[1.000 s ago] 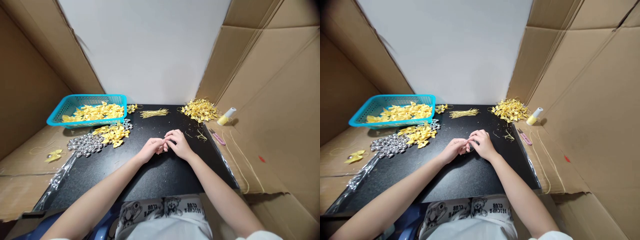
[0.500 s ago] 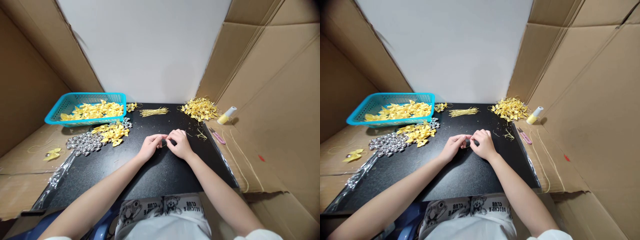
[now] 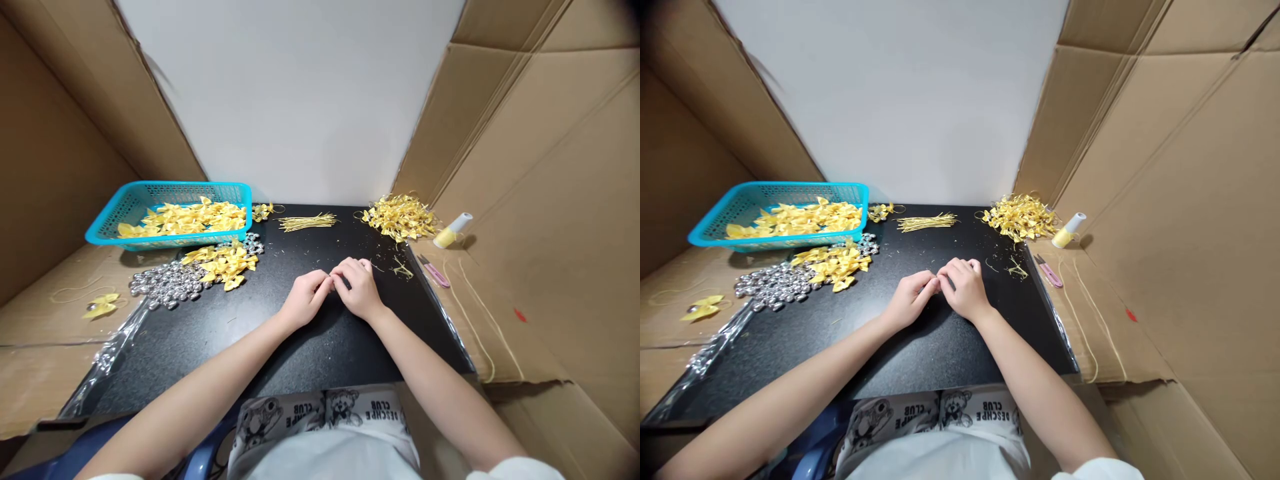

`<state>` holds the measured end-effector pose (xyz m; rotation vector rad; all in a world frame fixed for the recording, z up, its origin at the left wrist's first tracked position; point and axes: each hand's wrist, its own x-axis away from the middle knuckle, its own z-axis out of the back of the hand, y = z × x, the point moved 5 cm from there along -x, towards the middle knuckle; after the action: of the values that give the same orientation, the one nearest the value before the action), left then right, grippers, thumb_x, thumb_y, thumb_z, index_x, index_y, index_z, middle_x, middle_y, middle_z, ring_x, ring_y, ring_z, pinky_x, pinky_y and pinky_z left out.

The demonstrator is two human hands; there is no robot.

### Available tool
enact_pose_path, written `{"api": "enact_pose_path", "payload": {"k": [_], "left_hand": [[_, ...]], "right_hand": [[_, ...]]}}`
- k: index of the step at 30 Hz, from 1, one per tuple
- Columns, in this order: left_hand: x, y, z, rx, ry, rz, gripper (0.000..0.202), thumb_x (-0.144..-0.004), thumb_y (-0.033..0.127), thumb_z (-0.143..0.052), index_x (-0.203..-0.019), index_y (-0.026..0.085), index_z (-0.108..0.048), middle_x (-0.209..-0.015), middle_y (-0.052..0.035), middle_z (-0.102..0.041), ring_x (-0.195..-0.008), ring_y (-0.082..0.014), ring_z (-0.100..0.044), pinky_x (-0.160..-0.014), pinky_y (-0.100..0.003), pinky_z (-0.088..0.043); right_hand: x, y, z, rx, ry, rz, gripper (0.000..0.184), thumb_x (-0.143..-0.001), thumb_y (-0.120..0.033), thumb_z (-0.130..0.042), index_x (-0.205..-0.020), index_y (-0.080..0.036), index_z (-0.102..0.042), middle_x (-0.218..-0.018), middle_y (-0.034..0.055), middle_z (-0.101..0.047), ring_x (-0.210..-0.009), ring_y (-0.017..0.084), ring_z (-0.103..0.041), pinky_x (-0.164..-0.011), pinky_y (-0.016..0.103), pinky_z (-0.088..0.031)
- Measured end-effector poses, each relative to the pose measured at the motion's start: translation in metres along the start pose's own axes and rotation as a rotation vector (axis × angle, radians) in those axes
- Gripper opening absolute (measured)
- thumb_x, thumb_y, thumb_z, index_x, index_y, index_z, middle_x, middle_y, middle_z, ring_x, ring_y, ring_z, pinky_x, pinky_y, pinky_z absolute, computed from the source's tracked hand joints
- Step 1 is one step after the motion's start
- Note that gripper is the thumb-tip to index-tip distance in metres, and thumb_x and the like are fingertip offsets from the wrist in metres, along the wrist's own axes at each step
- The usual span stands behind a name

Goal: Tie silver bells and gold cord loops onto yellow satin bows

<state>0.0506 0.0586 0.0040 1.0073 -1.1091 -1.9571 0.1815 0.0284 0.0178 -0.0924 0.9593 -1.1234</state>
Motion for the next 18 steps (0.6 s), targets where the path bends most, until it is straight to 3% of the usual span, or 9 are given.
{"api": "enact_pose_path", "payload": {"k": [6,11,18], "left_hand": [[-0.003,-0.006,-0.001,0.12,0.012,0.077,0.032,-0.087,0.036,-0.045,-0.062,0.018,-0.052,-0.064,0.0,-0.054,-0.064,-0.014,-0.049,-0.066,-0.026,-0.04],[-0.005,-0.01,0.002,0.206,0.028,0.139,0.029,-0.08,0.034,-0.047,-0.056,0.018,-0.05,-0.059,0.0007,-0.051,-0.062,-0.014,-0.046,-0.063,-0.025,-0.039],[-0.004,-0.012,0.001,0.288,0.013,0.151,0.026,-0.072,0.026,-0.051,-0.049,0.017,-0.056,-0.062,-0.0012,-0.059,-0.066,-0.0152,-0.051,-0.069,-0.027,-0.041]], "right_hand": [[-0.002,0.01,-0.002,-0.175,-0.005,-0.088,0.007,-0.083,-0.021,-0.059,-0.091,-0.02,-0.059,-0.079,0.0008,-0.059,-0.072,0.015,-0.055,-0.07,0.029,-0.045],[-0.003,0.011,-0.011,-0.375,-0.174,-0.148,0.005,-0.082,-0.019,-0.059,-0.086,-0.021,-0.061,-0.086,0.0012,-0.061,-0.082,0.016,-0.056,-0.077,0.03,-0.046],[-0.003,0.01,-0.013,-0.393,-0.258,-0.147,0.008,-0.084,-0.021,-0.057,-0.077,-0.02,-0.054,-0.084,0.0009,-0.056,-0.082,0.016,-0.053,-0.078,0.03,-0.044]]}}
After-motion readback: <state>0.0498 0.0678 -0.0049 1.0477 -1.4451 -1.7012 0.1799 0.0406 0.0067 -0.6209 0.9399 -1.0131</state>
